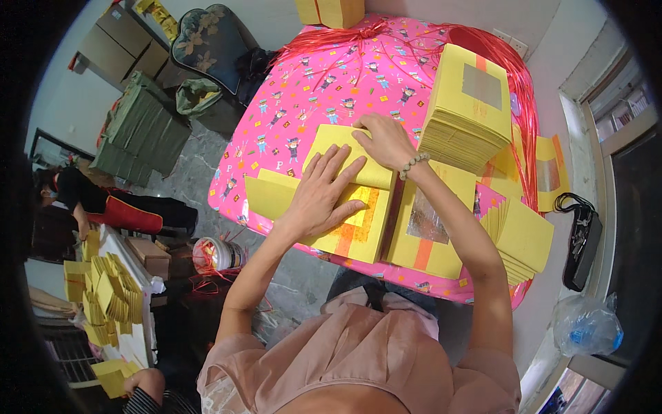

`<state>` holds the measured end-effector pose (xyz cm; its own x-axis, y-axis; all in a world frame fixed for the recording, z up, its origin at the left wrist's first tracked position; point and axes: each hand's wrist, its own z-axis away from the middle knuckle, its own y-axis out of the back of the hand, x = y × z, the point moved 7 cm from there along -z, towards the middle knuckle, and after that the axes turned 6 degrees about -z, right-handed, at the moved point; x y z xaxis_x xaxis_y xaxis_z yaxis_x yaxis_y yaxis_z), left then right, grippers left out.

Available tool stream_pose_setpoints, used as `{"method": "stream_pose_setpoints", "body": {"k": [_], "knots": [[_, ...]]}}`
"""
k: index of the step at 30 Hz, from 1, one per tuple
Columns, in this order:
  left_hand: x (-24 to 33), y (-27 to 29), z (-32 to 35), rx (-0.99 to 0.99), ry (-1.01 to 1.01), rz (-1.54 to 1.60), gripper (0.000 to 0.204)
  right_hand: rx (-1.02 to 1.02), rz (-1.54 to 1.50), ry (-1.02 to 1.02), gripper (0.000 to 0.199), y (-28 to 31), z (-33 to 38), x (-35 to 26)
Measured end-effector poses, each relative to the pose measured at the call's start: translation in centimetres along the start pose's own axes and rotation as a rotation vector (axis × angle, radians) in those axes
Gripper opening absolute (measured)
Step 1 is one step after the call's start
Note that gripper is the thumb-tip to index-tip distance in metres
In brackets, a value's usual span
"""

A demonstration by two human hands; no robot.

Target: Sorting and stacking bundles of yellow joss paper on a table.

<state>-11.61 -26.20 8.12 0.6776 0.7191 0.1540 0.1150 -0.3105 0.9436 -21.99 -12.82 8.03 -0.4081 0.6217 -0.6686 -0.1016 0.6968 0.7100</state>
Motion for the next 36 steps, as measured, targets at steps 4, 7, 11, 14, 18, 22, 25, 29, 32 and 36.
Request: {"method": "stream_pose_setpoints", "body": {"k": [4, 7, 11, 14, 18, 22, 25, 29, 32, 36], "knots": [[0.0, 0.0, 0.0, 0.006, 0.005, -0.006, 0.073, -0.005, -0.011, -0.028, 0.033, 0.1, 0.0, -0.2], [0.0, 0.0, 0.0, 0.001, 0.013, -0.006, 0.073, 0.027, -0.023, 0.015, 0.034, -0.1, 0.0, 0.0], [0.1, 0.0, 0.0, -0.004, 0.012, -0.001, 0.073, 0.003, 0.015, 0.015, 0.035, -0.3, -0.1, 0.4], [0.0, -0.1, 0.0, -0.005, 0.010, 0.001, 0.073, 0.001, 0.021, 0.023, 0.035, -0.3, 0.0, 0.3], [0.0, -0.2, 0.1, -0.004, 0.009, 0.006, 0.072, -0.001, 0.052, 0.012, 0.034, -0.4, 0.0, 0.0], [0.0, -0.3, 0.0, 0.002, 0.007, 0.018, 0.071, 0.005, 0.043, -0.002, 0.033, -0.4, 0.1, 0.1], [-0.1, -0.2, 0.1, -0.008, 0.006, 0.019, 0.070, 0.027, 0.047, 0.033, 0.034, -0.5, 0.2, 0.1], [0.0, -0.5, 0.0, -0.019, 0.006, 0.034, 0.069, -0.010, 0.042, -0.030, 0.033, -0.6, 0.6, 0.3], [0.1, -0.4, 0.0, -0.021, 0.001, 0.028, 0.068, 0.037, 0.078, 0.035, 0.034, -0.2, 1.7, -0.4], [0.0, -0.7, 0.1, -0.037, 0.013, 0.036, 0.070, 0.146, 0.056, 0.115, 0.041, 0.1, 6.3, -2.7]]}}
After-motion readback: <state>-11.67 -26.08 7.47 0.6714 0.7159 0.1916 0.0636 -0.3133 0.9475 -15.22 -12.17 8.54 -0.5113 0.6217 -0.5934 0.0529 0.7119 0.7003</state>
